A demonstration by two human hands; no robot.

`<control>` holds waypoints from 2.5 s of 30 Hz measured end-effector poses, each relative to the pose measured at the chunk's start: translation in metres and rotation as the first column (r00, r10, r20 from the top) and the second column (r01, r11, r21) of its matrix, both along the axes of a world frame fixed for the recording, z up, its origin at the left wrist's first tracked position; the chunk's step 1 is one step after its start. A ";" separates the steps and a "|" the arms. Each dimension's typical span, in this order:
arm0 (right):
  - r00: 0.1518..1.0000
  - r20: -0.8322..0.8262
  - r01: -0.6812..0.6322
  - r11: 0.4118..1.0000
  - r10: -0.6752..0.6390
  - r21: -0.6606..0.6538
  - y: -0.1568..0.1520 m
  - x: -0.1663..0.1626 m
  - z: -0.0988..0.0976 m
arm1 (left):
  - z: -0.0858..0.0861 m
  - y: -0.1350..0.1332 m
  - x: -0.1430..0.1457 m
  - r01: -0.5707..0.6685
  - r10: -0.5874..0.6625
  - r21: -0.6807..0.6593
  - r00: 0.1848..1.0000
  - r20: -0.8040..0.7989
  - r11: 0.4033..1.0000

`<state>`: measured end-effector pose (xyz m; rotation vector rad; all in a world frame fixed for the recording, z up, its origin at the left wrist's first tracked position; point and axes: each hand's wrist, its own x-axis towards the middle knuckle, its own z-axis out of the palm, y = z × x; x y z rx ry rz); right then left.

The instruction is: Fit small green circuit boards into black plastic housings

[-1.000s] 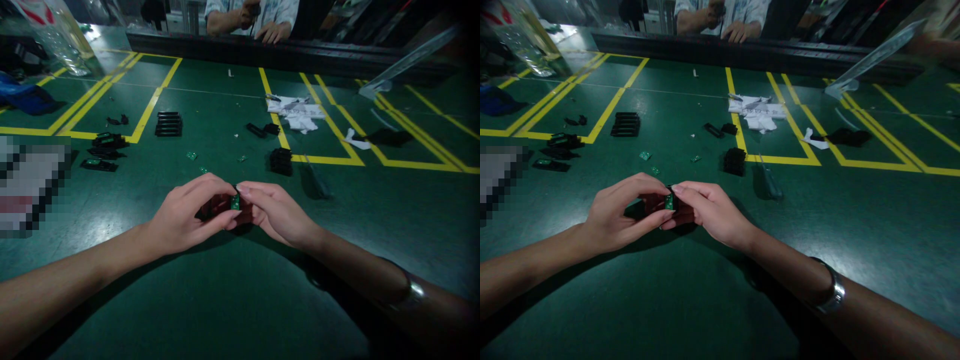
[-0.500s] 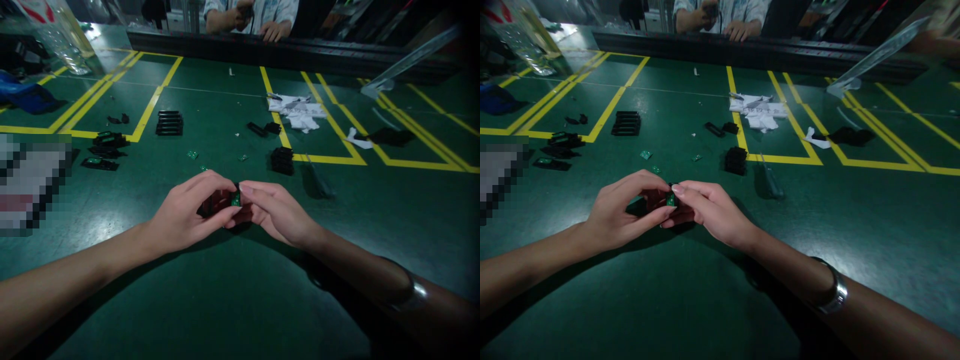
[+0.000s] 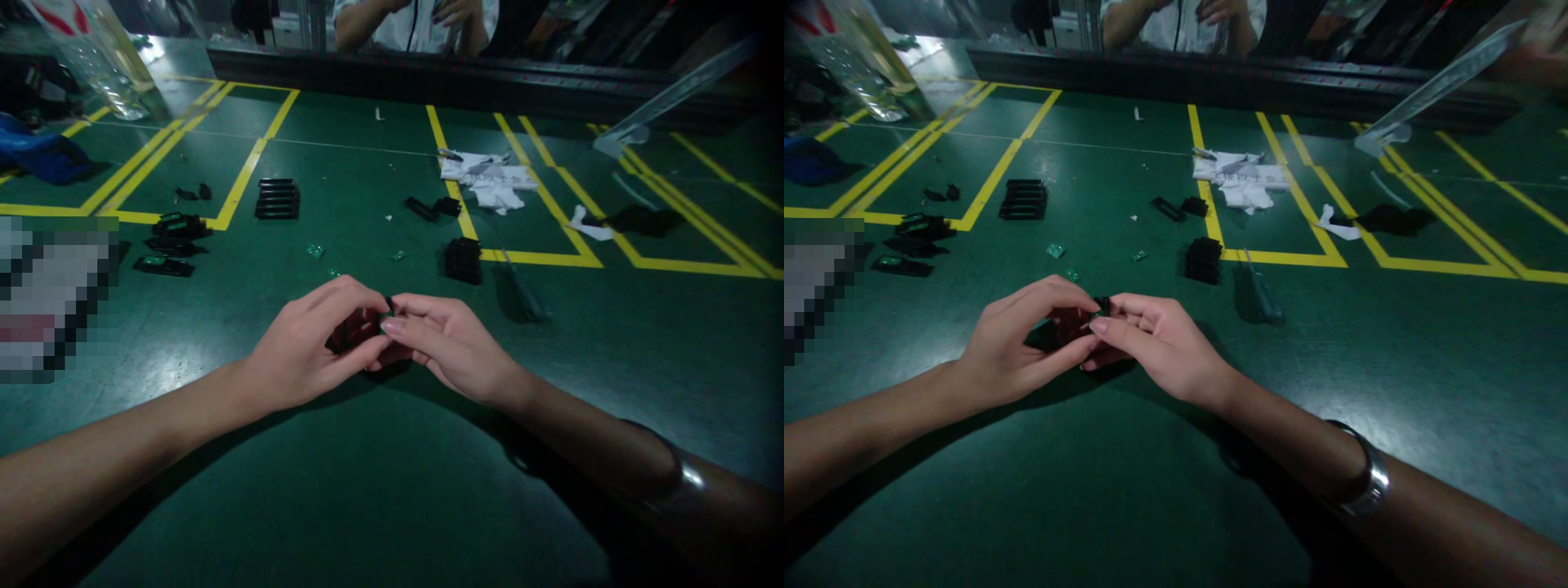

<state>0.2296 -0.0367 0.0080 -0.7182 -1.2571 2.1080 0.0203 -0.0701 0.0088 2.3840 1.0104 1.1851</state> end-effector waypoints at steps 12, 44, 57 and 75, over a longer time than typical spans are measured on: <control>1.000 0.018 0.018 0.999 -0.018 -0.037 0.001 -0.001 0.003 | 0.000 0.000 0.000 0.012 -0.012 -0.020 1.000 0.006 1.000; 0.999 0.023 -0.027 0.999 0.028 -0.028 0.005 0.000 0.001 | 0.001 0.002 0.001 0.029 -0.029 0.004 1.000 -0.009 1.000; 0.994 -0.105 -0.037 0.994 0.026 -0.099 0.004 -0.002 0.002 | -0.001 0.000 -0.001 0.061 -0.061 -0.010 0.998 0.024 0.998; 0.998 -0.046 -0.050 0.992 0.045 -0.113 0.005 -0.002 0.001 | -0.001 0.000 0.000 0.080 -0.081 0.042 0.997 0.011 0.996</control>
